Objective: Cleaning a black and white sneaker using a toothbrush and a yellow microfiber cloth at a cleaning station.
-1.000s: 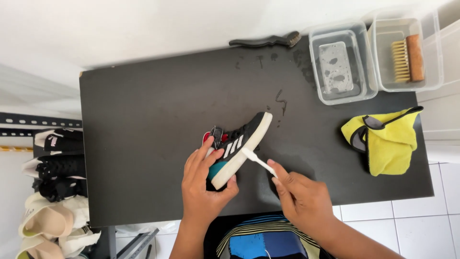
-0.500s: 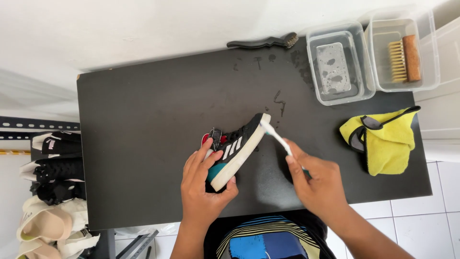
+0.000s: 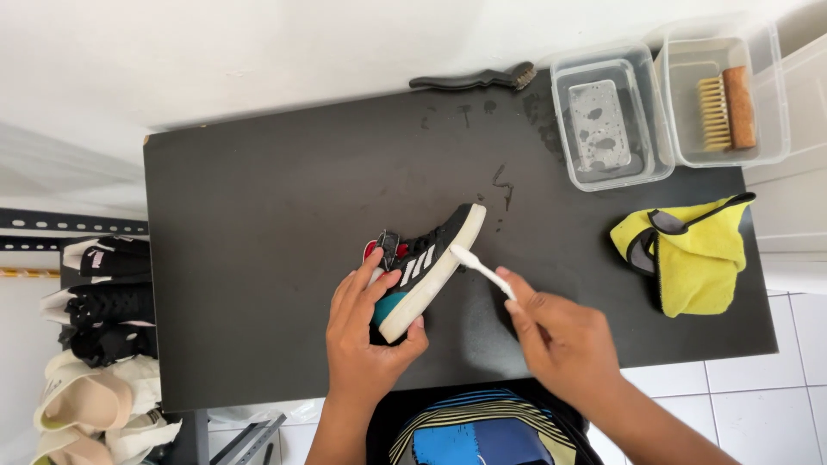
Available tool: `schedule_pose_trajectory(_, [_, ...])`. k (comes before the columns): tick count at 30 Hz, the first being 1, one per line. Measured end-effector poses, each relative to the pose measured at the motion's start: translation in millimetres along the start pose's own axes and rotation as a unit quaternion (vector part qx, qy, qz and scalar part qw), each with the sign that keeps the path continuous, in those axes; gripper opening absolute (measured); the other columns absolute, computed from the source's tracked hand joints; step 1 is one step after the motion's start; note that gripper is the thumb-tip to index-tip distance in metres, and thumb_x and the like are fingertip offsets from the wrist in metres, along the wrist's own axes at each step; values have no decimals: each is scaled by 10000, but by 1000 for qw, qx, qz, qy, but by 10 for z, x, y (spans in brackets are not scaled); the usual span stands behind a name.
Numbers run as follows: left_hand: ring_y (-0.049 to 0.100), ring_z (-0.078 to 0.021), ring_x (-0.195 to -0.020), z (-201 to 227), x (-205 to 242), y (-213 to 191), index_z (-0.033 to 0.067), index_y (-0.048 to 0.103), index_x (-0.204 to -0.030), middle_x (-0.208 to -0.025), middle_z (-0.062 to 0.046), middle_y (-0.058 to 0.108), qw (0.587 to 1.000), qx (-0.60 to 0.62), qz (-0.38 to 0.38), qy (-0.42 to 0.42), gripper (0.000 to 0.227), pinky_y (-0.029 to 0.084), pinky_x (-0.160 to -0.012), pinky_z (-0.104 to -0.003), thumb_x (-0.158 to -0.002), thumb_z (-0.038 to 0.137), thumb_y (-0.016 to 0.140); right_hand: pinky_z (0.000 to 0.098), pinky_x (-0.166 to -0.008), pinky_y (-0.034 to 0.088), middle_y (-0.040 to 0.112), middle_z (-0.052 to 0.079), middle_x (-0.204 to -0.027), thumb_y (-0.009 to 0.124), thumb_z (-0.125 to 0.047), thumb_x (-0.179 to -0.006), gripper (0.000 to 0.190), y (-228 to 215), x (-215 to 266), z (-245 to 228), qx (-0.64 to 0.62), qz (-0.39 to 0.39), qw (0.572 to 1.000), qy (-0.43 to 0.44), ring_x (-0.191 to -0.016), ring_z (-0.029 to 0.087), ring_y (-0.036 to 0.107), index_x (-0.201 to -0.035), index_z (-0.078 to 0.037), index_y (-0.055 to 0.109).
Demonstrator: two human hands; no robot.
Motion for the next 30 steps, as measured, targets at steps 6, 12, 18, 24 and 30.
schedule_pose_trajectory(6, [655, -299, -1269, 0, 5, -11, 74, 624, -1269, -1481, -158, 576, 1000, 0, 0, -9, 526, 450, -1160, -524, -766, 161, 753, 308, -449, 383, 651, -67, -691, 598, -188, -990, 256, 15, 2, -85, 40, 4, 998, -51, -494, 113, 425, -1163, -97, 764])
schedule_pose_trajectory(12, [682, -267, -1211, -14, 22, -9, 88, 615, -1286, -1494, -150, 565, 1000, 2, 3, -4, 543, 453, -1162, -526, -765, 145, 757, 356, -464, 366, 529, -29, -639, 563, -272, -1020, 386, 115, 88, 96, 152, 0, 988, -24, -530, 157, 484, -1379, -201, 684])
schedule_pose_trajectory(18, [680, -261, -1201, -29, 29, -14, 90, 613, -1295, -1499, -140, 559, 1000, 1, -2, -4, 555, 457, -1170, -546, -766, 145, 770, 295, -465, 327, 562, -38, -672, 608, -191, -1034, 322, 35, 95, -40, 121, 58, 989, -64, -519, 134, 344, -1328, -118, 719])
schedule_pose_trajectory(24, [666, -284, -1240, -51, 35, -30, 93, 622, -1291, -1504, -144, 556, 1000, 11, 2, -12, 553, 454, -1175, -528, -765, 144, 784, 247, -465, 253, 368, -54, -610, 609, -89, -1032, 304, 86, 137, -108, 82, 60, 991, -82, -536, 108, 279, -1321, -103, 701])
schedule_pose_trajectory(30, [666, -282, -1231, -64, 50, -37, 103, 617, -1288, -1505, -136, 556, 1000, 8, 2, -14, 556, 451, -1173, -519, -759, 142, 785, 301, -403, 312, 691, -84, -747, 623, -156, -995, 188, 143, 134, -272, 105, 26, 989, -98, -480, 111, 379, -1061, -95, 788])
Point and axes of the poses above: each hand's wrist, its own x-axis away from the middle knuckle, its own y-axis out of the palm, z = x × y, the point moved 10 cm from there along -x, towards the middle knuckle
